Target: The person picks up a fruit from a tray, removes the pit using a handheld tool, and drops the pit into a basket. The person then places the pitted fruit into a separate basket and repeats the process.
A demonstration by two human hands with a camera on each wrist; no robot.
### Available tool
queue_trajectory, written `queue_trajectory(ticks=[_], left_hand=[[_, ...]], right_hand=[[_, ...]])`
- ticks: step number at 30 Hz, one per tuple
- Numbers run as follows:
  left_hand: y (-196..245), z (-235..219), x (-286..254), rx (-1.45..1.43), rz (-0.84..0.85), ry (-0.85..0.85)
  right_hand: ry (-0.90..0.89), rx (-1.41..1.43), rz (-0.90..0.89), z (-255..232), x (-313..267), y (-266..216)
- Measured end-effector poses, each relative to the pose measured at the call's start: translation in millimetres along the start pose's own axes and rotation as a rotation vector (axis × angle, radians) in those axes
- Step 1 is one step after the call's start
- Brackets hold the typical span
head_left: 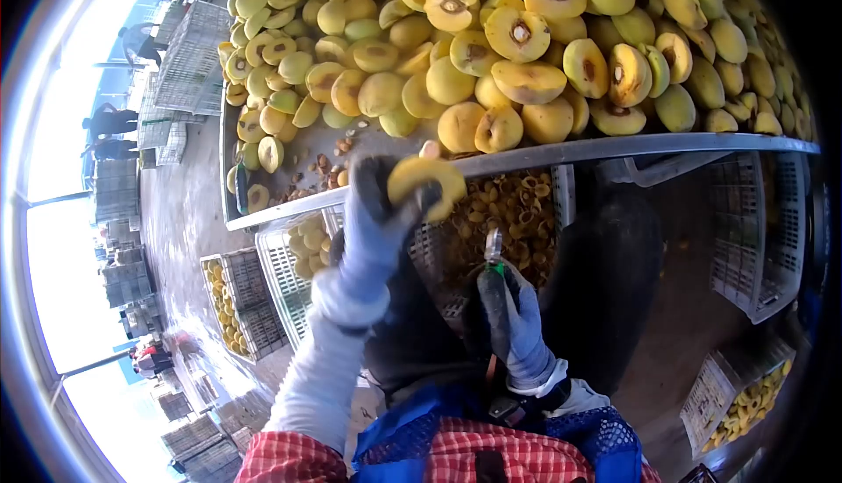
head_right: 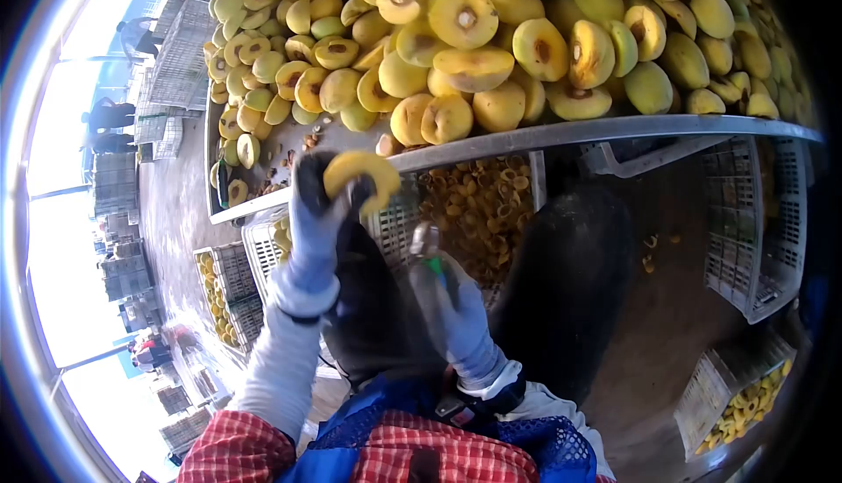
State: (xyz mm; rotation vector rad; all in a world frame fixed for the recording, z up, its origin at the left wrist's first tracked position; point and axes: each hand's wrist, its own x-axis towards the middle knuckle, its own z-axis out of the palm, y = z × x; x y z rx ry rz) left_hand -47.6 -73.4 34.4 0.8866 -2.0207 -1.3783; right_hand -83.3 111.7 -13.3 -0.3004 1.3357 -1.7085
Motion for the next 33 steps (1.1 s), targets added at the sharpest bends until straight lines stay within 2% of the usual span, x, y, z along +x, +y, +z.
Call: queue_trajectory(ticks=[2,3,4,5,7,10,13,14,18,21,24,25,28,31,33], left_hand=[[11.9,11.0,-30.6,0.033,0.040,-0.006],[18.7,16.6,-42.7,0.090,0.058,0.023],[36.6,19.2,-51.5,0.162,-0.007,-0.049],[29.6,27.6,-65.5,-0.048,-0.111,0.064],[27.9,31.2,-75.9,-0.127,-0.125,0.089],[30.9,32.9,-84.8,0.064,-0.034,0.109],[23.3,33.1,-93.4,0.047,0.030,0.101],[30.3,31.8,-93.7,0.150,0.017,0.069],[27.5,32.1,-99.6,0.079,0.010,0.096],[18.7,38.7,-109.3,-0.132,-0.138,0.221],[20.4,42.3,-113.3,-0.108,-0.023,0.271],[20.3,43.0,-113.5,-0.088,0.012,0.278],[34.9,49.0,-115.8,-0.111,-0.020,0.290],[30.8,45.1,-117.7,-0.074,-0.002,0.235],[33.3,43.8,-116.9,-0.106,-0.064,0.165]], right_hand=[[0.070,-0.184,-0.274,12.2,5.6,-29.2],[0.030,-0.255,-0.298,11.0,5.5,-30.9],[-0.012,-0.325,-0.321,10.1,4.5,-32.0],[-0.056,-0.394,-0.346,9.8,2.4,-33.0],[-0.052,-0.363,-0.314,10.3,-2.2,-32.1],[-0.057,-0.334,-0.321,8.9,-9.6,-26.4],[-0.069,-0.254,-0.302,9.4,-16.7,-27.8],[-0.080,-0.236,-0.287,7.5,-18.3,-27.6],[-0.123,-0.206,-0.168,4.6,-22.9,-21.9],[-0.119,-0.327,-0.329,7.1,-30.1,-25.1],[-0.028,-0.332,-0.414,12.7,-30.1,-23.9],[-0.026,-0.336,-0.400,12.1,-30.7,-17.6],[-0.052,-0.320,-0.364,10.0,-32.0,-2.3],[-0.125,-0.256,-0.350,5.3,-32.1,-4.5],[-0.155,-0.213,-0.354,-1.0,-32.9,-4.5]])
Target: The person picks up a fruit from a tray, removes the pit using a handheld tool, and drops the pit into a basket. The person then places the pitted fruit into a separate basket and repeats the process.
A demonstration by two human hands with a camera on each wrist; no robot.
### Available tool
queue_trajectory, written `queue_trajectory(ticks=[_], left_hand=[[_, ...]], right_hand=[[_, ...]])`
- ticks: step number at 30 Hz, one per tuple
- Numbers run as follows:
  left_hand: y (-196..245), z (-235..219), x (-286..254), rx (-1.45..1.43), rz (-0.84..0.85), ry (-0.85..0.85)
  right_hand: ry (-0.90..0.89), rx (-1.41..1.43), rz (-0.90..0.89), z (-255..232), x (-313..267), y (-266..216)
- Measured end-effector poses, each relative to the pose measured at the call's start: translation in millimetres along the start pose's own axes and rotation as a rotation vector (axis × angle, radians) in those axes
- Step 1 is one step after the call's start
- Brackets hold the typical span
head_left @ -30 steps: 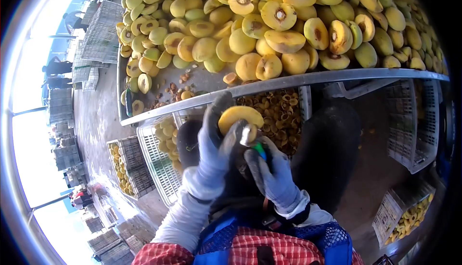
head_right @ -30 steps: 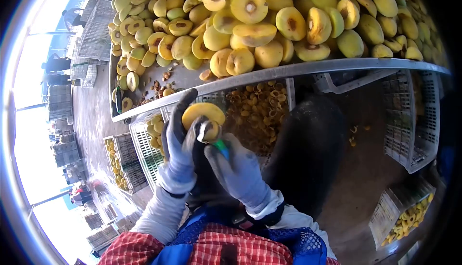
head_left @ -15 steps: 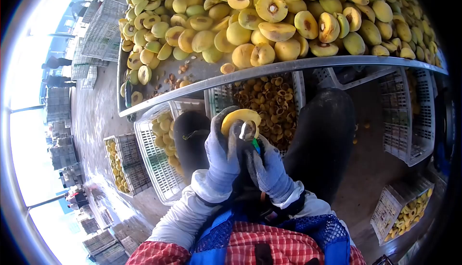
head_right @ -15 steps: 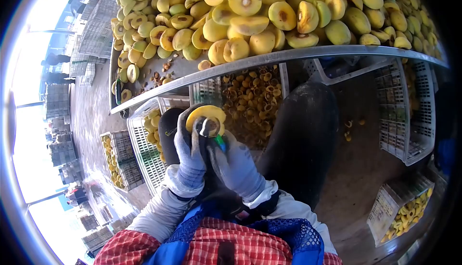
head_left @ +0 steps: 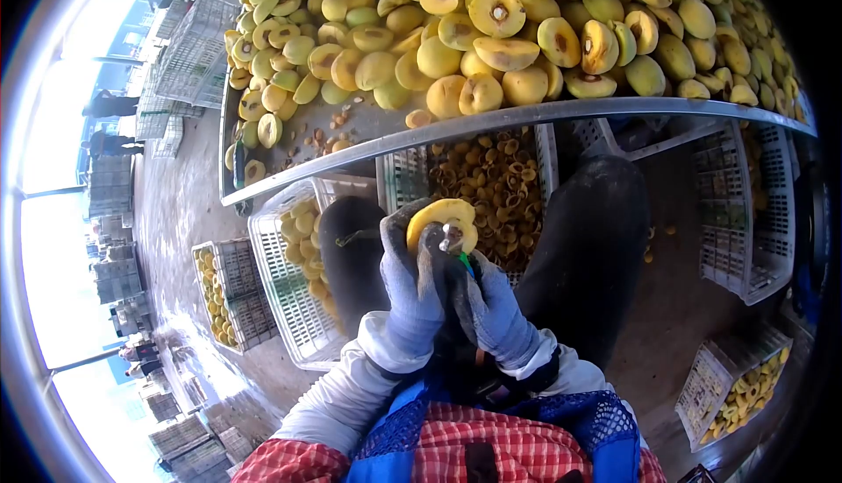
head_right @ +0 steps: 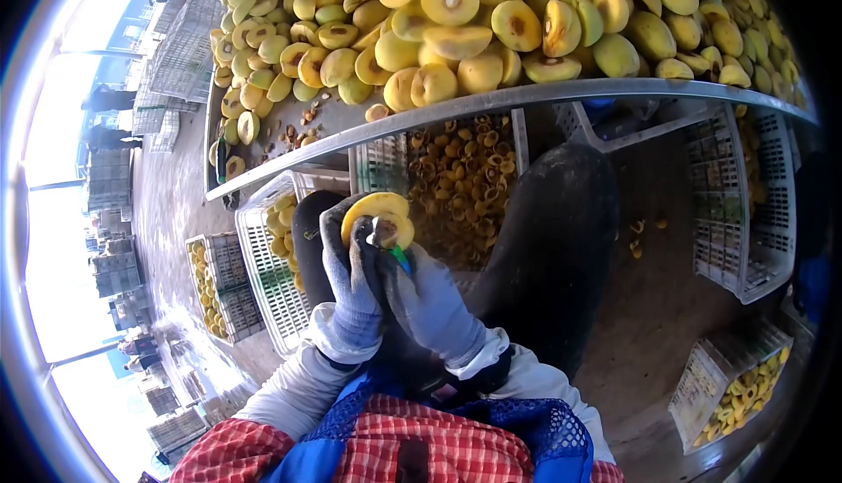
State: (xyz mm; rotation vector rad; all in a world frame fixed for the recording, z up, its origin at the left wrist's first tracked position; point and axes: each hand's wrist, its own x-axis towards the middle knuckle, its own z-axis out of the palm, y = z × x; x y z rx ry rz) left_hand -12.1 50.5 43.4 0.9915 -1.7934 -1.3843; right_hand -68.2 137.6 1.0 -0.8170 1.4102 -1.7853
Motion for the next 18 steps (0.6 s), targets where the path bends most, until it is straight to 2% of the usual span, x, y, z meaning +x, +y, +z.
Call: queue_trajectory(ticks=[1,4,5,6,8,9,11,14,15,17,18], left_hand=[[-0.8,1.5,0.1,-0.003,-0.019,-0.003],[-2.6,-12.1,8.6,0.015,0.027,-0.172],[5.8,-13.4,13.1,-0.063,-0.140,-0.226],[2.7,-16.2,19.1,-0.173,-0.176,-0.264],[19.0,-1.9,23.9,-0.377,-0.337,-0.208],[17.9,-2.3,23.3,-0.317,-0.286,-0.203],[10.8,-3.0,22.2,-0.201,-0.189,-0.198],[-4.0,-12.0,28.5,0.141,0.097,-0.338],[-7.1,-15.3,37.3,0.200,0.285,-0.421],[-7.1,-21.8,41.7,0.163,0.182,-0.535],[-6.9,-24.2,41.9,0.144,0.130,-0.590]], right_hand=[[-0.016,0.009,0.046,-2.8,-0.5,0.9],[-0.055,0.056,0.165,-8.8,-3.7,3.1],[-0.060,0.088,0.186,-9.7,-2.7,2.4],[-0.065,0.120,0.206,-9.9,-2.3,0.9],[-0.001,0.100,0.146,-2.3,-1.4,-7.9],[0.029,0.088,0.114,0.0,-0.3,-11.8],[-0.060,0.307,0.360,-3.5,2.1,-15.3],[-0.143,0.695,0.626,-5.3,-3.2,-19.4],[-0.168,0.836,0.692,-4.3,-5.0,-21.0],[-0.219,1.123,0.824,-0.9,-8.8,-23.4],[-0.308,1.299,0.841,0.0,-8.9,-21.4]])
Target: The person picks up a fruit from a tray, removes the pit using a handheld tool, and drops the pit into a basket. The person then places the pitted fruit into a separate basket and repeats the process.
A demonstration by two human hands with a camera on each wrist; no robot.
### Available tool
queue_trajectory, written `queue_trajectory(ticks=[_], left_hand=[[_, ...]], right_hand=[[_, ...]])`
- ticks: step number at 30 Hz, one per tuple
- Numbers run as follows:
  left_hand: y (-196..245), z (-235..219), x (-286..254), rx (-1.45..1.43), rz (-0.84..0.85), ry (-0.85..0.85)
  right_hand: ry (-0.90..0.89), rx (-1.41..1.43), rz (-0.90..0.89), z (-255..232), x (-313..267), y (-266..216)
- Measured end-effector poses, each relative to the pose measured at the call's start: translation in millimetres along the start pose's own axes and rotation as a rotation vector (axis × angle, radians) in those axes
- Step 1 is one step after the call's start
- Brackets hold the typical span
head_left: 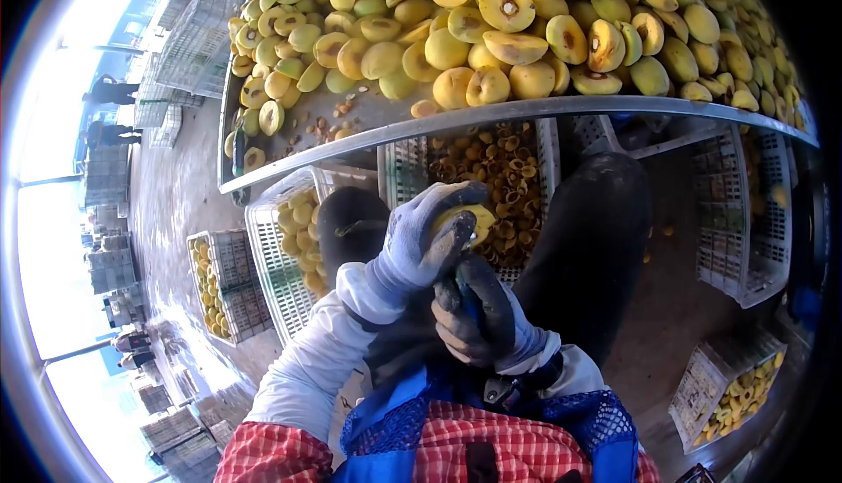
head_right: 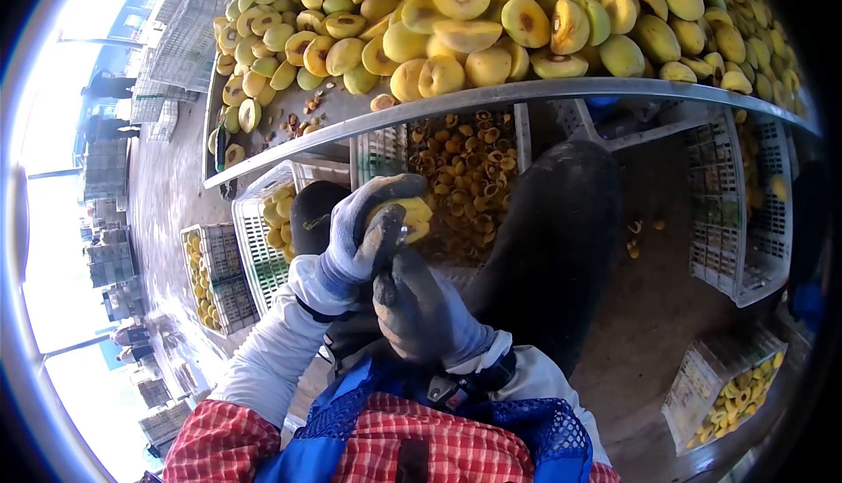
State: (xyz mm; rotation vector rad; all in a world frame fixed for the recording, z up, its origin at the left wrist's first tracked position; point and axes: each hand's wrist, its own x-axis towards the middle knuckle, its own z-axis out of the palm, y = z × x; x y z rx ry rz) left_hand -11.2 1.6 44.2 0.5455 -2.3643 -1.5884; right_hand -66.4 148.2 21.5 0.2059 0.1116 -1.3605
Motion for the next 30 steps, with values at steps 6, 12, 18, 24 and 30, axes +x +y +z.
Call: queue_trajectory(ticks=[6,12,18,24,30], left_hand=[[8.3,21.0,-18.6,-0.462,-0.271,0.340],[6.3,2.2,-43.6,-0.401,-0.298,0.547],[-8.0,2.5,-70.5,0.145,-0.188,0.486],[-1.5,0.0,-84.7,-0.410,-0.248,0.608],[-34.8,-122.4,-110.8,0.368,-0.464,0.690]], right_hand=[[-0.036,0.239,0.167,1.9,-4.5,-1.0],[0.406,-1.028,-0.613,-4.1,19.7,-14.1],[0.484,-1.694,-0.869,3.0,37.7,-11.8],[0.463,-1.664,-0.982,12.8,44.5,3.6],[0.549,-0.766,-0.485,-29.1,36.3,-26.4]])
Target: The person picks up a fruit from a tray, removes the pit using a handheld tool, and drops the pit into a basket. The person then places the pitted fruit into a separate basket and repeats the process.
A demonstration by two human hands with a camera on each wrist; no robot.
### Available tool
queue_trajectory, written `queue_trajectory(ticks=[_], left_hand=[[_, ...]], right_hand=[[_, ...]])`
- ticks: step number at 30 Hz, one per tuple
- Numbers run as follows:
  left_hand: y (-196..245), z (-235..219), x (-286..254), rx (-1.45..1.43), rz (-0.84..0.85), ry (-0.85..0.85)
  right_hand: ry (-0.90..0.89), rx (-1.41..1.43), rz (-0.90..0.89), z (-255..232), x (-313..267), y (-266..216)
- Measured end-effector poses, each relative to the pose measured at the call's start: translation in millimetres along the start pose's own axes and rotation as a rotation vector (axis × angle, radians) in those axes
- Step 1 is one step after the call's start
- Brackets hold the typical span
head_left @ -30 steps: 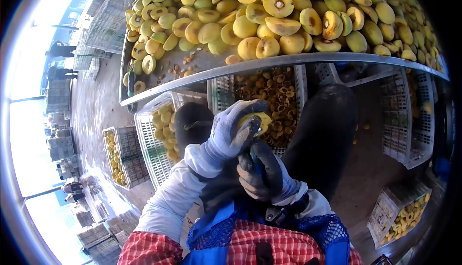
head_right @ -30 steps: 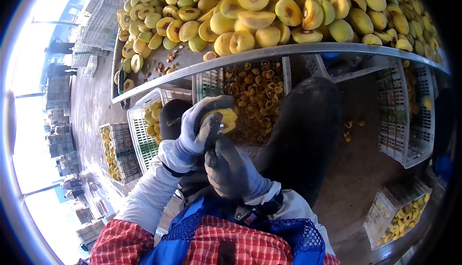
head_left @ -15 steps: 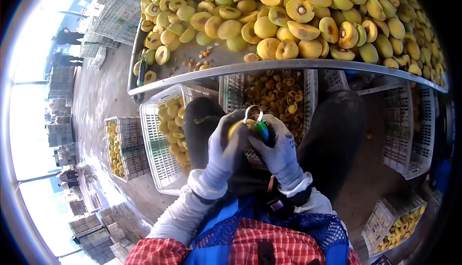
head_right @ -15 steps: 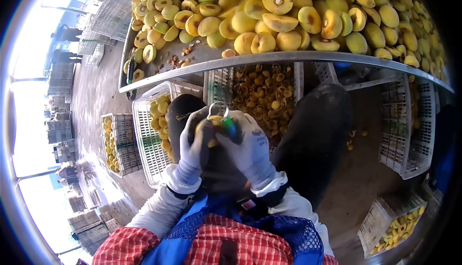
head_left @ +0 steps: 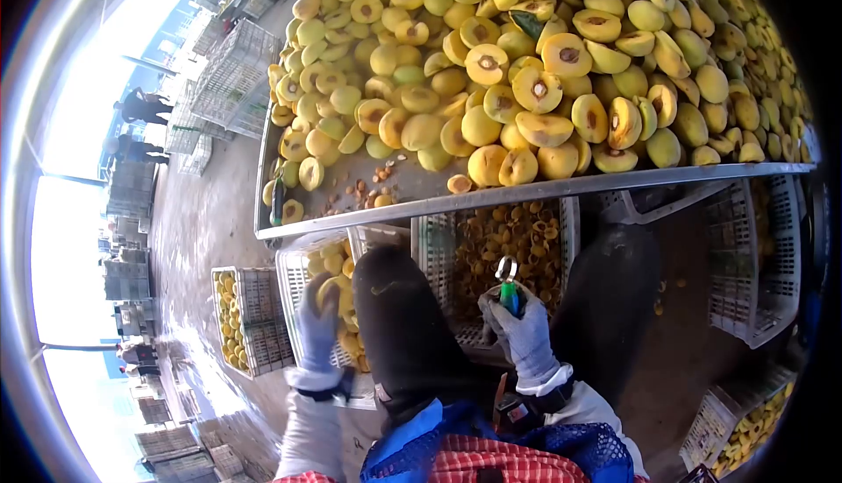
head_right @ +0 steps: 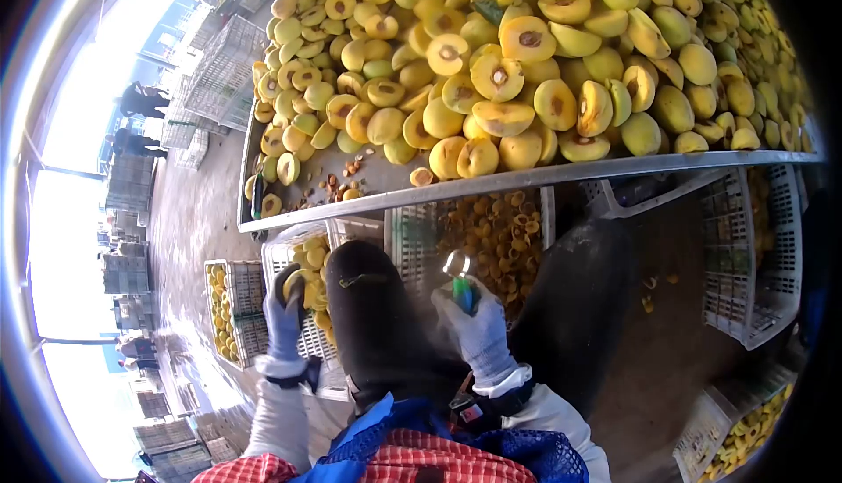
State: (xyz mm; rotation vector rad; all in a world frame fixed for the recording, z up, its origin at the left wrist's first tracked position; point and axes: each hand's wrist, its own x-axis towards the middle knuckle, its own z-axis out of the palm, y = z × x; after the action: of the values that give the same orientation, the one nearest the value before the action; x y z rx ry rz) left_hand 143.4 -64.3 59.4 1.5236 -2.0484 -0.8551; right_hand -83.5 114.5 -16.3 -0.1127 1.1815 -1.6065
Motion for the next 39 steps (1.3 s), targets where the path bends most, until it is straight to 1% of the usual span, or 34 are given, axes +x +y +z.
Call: queue_trajectory(ticks=[1,2,3,4,5,6,7,8,10,11,13,15,17,19,20,22,23,24,26,29,32,33,36,37,39], left_hand=[[-7.3,-15.8,18.5,0.441,0.022,-0.103],[-10.2,-19.4,37.4,0.881,0.049,-0.202],[-10.5,-11.0,59.7,0.726,0.273,-0.133],[-1.0,0.3,90.1,0.567,0.485,-0.069],[61.3,32.5,131.8,0.372,0.365,-0.112],[81.8,51.7,162.2,0.479,0.364,0.010],[100.3,66.3,196.7,0.489,0.459,0.033],[114.5,82.6,226.4,0.607,0.468,0.071],[88.1,115.7,299.2,0.779,0.455,-0.126],[91.0,126.4,306.6,0.848,0.423,-0.166],[96.1,143.8,309.4,0.996,0.353,-0.248],[91.9,136.4,294.4,0.876,0.366,-0.305],[86.2,120.6,265.5,0.739,0.371,-0.337],[73.6,105.9,241.7,0.627,0.426,-0.397],[67.7,99.7,229.1,0.567,0.453,-0.424],[56.6,93.7,201.9,0.509,0.381,-0.472],[63.7,89.4,184.0,0.522,0.616,-0.394],[74.8,86.2,165.9,0.388,0.501,-0.430],[70.8,86.4,159.4,0.442,0.562,-0.356],[71.0,93.1,147.0,0.587,0.540,-0.196],[80.5,97.1,138.4,0.776,0.585,-0.166],[87.7,96.5,136.3,0.897,0.498,-0.197],[84.2,94.6,146.4,1.026,0.381,-0.207],[69.0,96.1,159.2,0.953,0.435,-0.210],[43.5,102.5,200.6,0.696,0.357,-0.310]], right_hand=[[-0.021,0.034,0.026,1.7,-2.9,-2.6],[-0.042,0.067,0.046,6.3,-3.6,-6.2],[-0.064,0.101,0.067,9.3,-1.9,-7.2],[-0.053,0.059,0.016,9.3,2.9,-1.8],[-0.051,0.010,-0.022,7.9,11.9,7.1],[-0.042,0.008,-0.028,5.7,14.1,10.2],[-0.033,0.007,-0.034,3.4,16.6,13.2],[-0.024,0.005,-0.040,1.2,19.1,16.2],[-0.049,0.163,0.047,-1.9,19.7,15.7],[-0.071,0.213,0.092,-1.5,20.5,10.1],[-0.121,0.319,0.190,5.1,19.0,-4.8],[-0.092,0.344,0.172,11.8,19.9,-7.7],[-0.080,0.346,0.144,13.2,20.7,-6.3],[-0.087,0.325,0.106,13.9,18.4,-2.5],[-0.078,0.241,0.074,10.1,19.9,8.7],[-0.056,0.075,0.002,-3.6,23.5,37.3],[-0.108,0.095,0.076,-5.3,21.5,29.4],[-0.092,0.099,0.047,-6.0,20.4,29.7],[-0.062,0.108,-0.020,-6.8,21.4,35.4],[-0.002,0.015,-0.097,-9.3,23.0,43.9],[0.029,0.037,-0.069,-13.2,20.8,36.4],[0.039,0.034,-0.065,-14.2,17.7,36.4],[0.067,0.008,-0.103,-16.5,21.0,43.5],[0.069,0.003,-0.114,-16.3,21.4,42.1],[0.053,0.015,-0.137,-9.9,19.8,30.4]])
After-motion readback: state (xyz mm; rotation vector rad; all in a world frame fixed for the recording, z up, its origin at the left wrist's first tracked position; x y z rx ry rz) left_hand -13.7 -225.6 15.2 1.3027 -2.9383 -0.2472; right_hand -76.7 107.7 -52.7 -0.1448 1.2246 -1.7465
